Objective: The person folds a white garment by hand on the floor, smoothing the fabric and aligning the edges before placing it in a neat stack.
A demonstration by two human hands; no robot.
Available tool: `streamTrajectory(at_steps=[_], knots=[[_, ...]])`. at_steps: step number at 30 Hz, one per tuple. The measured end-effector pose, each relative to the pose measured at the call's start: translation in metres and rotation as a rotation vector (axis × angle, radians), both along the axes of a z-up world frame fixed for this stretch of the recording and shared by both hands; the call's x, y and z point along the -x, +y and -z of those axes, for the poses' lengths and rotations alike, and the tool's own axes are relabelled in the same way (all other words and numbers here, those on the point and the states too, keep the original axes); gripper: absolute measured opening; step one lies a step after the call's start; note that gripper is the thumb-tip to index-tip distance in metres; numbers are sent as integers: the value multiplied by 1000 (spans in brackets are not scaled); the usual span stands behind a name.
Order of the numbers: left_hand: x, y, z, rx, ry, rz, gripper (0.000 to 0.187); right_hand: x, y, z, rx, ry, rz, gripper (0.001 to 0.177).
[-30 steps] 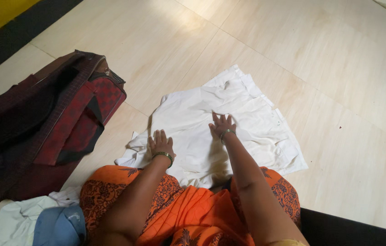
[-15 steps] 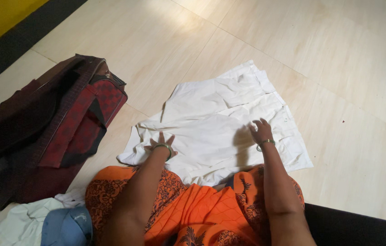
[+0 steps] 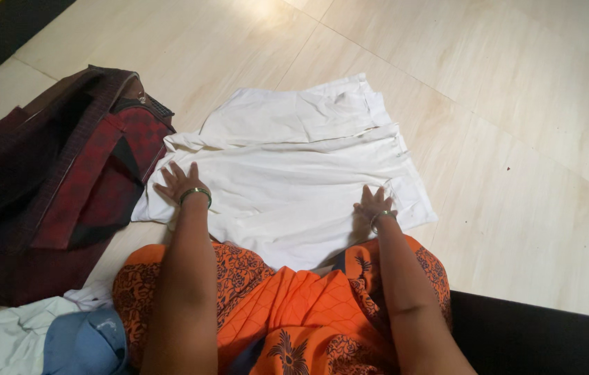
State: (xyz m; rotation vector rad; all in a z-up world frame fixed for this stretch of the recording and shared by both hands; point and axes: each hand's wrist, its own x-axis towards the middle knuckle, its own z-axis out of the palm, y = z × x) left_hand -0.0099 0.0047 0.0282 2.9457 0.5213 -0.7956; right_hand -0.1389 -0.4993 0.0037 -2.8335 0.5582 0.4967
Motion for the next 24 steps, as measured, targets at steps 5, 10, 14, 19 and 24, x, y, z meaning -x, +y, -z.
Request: streamTrajectory(at_steps=[5, 10, 14, 19, 24], knots=[[24, -52, -25, 74, -80, 294, 78, -8, -42, -19, -217, -181, 215, 60], [138, -157, -49, 143, 153, 794, 81, 26, -89, -39, -246, -218, 480, 61], [190, -181, -41, 70, 354, 895, 79, 49, -106, -43, -296, -132, 740, 58], [200, -179, -18, 58, 238, 842, 72, 50, -92, -24, -224, 55, 930, 55], [197, -178, -40, -26, 374, 818, 89, 40, -72, -7, -212, 130, 1041, 52]])
